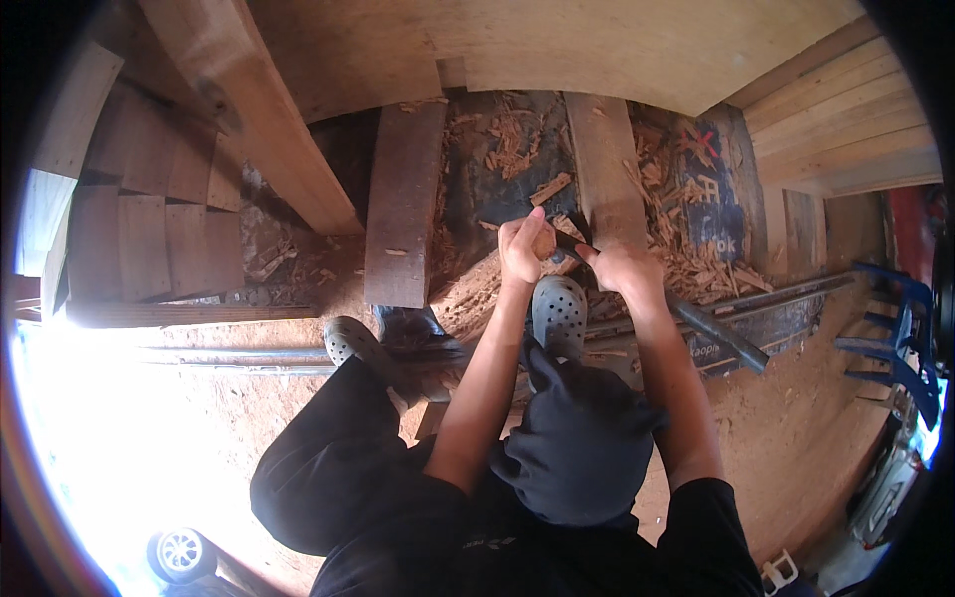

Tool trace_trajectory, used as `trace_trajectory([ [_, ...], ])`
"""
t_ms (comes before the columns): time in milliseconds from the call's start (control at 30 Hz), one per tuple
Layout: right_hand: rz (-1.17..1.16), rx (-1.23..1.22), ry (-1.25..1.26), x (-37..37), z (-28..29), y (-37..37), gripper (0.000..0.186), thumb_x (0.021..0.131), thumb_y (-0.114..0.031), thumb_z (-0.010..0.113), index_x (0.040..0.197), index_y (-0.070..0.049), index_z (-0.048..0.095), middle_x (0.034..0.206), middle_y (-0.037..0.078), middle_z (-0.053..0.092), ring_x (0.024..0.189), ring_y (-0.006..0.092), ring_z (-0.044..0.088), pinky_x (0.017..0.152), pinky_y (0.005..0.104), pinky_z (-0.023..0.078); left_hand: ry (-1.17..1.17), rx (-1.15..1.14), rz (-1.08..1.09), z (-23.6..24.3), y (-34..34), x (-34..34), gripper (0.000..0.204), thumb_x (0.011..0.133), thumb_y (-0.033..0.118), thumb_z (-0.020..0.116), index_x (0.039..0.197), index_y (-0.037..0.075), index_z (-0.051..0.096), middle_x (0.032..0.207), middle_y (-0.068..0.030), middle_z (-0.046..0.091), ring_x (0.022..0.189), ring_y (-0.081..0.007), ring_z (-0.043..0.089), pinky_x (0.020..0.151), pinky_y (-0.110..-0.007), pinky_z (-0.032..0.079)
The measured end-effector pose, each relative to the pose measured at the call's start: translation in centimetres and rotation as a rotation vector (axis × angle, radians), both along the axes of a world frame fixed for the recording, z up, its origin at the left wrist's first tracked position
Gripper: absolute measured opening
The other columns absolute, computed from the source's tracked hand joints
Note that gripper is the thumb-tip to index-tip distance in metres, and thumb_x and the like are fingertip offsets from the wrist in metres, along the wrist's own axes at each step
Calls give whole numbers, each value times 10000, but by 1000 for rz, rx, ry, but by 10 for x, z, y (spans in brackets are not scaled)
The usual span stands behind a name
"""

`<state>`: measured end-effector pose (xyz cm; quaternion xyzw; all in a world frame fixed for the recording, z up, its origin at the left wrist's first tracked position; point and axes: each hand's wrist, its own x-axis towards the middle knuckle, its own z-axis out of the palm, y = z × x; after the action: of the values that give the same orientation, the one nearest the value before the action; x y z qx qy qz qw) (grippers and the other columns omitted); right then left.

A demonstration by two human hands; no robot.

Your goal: The person sits on the floor and uses a chisel and mallet to carve a small block of wood held between their legs. They repeatedly strike the chisel to remove wood shavings and shape the block.

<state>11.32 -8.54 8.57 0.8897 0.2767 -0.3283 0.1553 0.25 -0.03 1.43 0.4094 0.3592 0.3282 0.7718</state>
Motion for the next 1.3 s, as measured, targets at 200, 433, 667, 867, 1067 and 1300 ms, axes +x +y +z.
trace_trajectory([
  [200, 66, 147, -91, 3, -7, -10, 697, 841, -664, 361, 1093, -66, 616, 1082, 171, 617, 1041, 341, 576, 869, 426, 455, -42, 6, 16, 5, -1, 3, 501, 869, 302, 446, 482, -11, 499, 461, -118, 486, 419, -185, 421, 449, -301, 337],
  [433, -55, 64, 68, 11, -4, -6, 672, 854, -632, 381, 975, -31, 657, 975, 184, 645, 962, 340, 609, 815, 404, 484, -51, -46, 35, -9, -4, 25, 446, 861, 243, 476, 479, 15, 453, 444, -39, 418, 405, -131, 358, 417, -281, 285],
  [667, 75, 84, 15, 15, -25, -10, 620, 868, -604, 375, 876, -68, 688, 898, 138, 663, 894, 304, 631, 766, 377, 500, 331, 160, 25, -25, -4, 44, 482, 837, 332, 524, 570, -57, 419, 489, -183, 352, 449, -251, 319, 467, -402, 278],
  [867, 140, 215, -93, 10, -38, -19, 631, 877, -600, 357, 805, -71, 692, 812, 145, 664, 833, 307, 641, 736, 383, 505, 94, 71, -46, -13, -7, 34, 463, 864, 305, 512, 537, -19, 464, 478, -54, 439, 482, -120, 357, 460, -320, 273],
  [1067, 96, 182, -118, 4, -27, -16, 643, 875, -608, 350, 796, -68, 690, 797, 143, 664, 793, 314, 649, 679, 406, 510, -162, -1, -131, -4, 1, -14, 396, 872, 268, 502, 605, -21, 545, 561, -24, 499, 517, -93, 414, 480, -260, 296],
  [1300, 77, 82, -40, 3, -17, -8, 672, 868, -640, 316, 933, -77, 676, 960, 174, 648, 925, 334, 623, 792, 422, 484, 97, 123, 38, -14, -8, 23, 434, 867, 288, 540, 559, -15, 504, 490, -18, 445, 477, -92, 368, 449, -276, 291],
])
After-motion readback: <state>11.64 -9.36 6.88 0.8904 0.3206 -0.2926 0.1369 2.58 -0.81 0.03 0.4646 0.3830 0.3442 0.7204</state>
